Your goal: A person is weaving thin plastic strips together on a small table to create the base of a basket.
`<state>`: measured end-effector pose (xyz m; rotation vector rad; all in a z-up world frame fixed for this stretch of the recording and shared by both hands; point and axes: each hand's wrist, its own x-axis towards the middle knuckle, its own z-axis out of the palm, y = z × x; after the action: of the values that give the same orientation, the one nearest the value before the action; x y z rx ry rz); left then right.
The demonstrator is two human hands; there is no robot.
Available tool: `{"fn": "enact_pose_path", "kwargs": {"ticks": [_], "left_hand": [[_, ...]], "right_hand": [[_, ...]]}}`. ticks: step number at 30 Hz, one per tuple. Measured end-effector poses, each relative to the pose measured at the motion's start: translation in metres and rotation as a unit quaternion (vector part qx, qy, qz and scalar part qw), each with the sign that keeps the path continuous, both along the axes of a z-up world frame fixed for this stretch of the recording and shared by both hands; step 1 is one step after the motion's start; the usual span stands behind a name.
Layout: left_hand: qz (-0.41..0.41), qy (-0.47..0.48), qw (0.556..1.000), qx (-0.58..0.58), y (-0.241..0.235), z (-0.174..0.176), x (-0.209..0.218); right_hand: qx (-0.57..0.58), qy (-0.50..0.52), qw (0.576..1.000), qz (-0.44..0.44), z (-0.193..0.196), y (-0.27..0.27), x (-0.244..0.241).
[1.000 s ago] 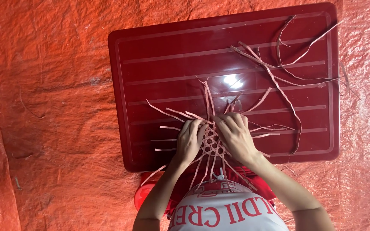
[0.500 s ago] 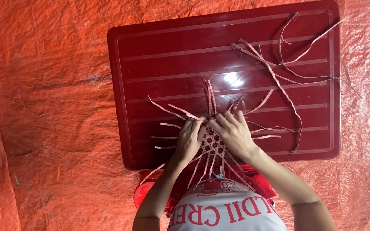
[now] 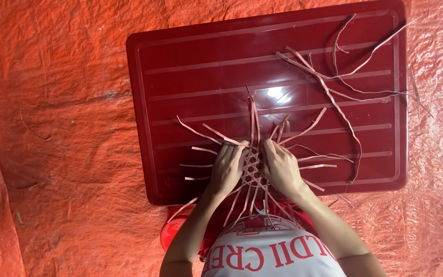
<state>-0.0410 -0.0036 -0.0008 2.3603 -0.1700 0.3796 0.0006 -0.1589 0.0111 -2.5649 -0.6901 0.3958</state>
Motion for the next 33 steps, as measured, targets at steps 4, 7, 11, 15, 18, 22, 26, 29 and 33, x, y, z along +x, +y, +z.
{"fn": "enact_pose_path", "kwargs": {"ticks": [4,7,11,15,18,22,26,29,33], "left_hand": [[-0.005,0.002,1.0,-0.015,0.0,0.005,0.003],[-0.011,0.008,0.999,-0.029,0.0,0.008,0.004],[-0.003,0.012,1.0,-0.025,-0.001,0.019,0.008],[0.001,0.022,0.999,-0.044,-0.001,0.03,0.013],[-0.014,0.043,0.997,-0.067,0.0,0.038,0.018],[-0.022,0.064,0.995,-0.074,0.001,0.038,0.022],[-0.047,0.071,0.995,-0.052,0.003,0.05,0.025],[-0.054,0.071,0.996,-0.003,-0.002,0.037,0.019],[-0.094,0.055,0.991,0.072,-0.005,0.038,0.016]], "right_hand": [[0.042,0.001,0.999,-0.02,0.001,0.001,-0.001],[0.046,-0.016,0.998,-0.035,-0.003,0.0,-0.003],[0.061,-0.029,0.997,-0.048,-0.003,0.001,-0.004],[0.082,-0.042,0.994,-0.064,-0.005,0.002,-0.005],[0.086,-0.077,0.992,-0.059,-0.004,0.003,-0.005],[0.123,-0.08,0.988,-0.042,0.007,0.003,-0.003],[0.159,-0.075,0.983,-0.052,0.008,0.004,-0.003],[0.161,-0.079,0.982,-0.063,0.004,0.005,-0.004],[0.165,-0.08,0.981,-0.06,0.006,0.005,-0.004]]}}
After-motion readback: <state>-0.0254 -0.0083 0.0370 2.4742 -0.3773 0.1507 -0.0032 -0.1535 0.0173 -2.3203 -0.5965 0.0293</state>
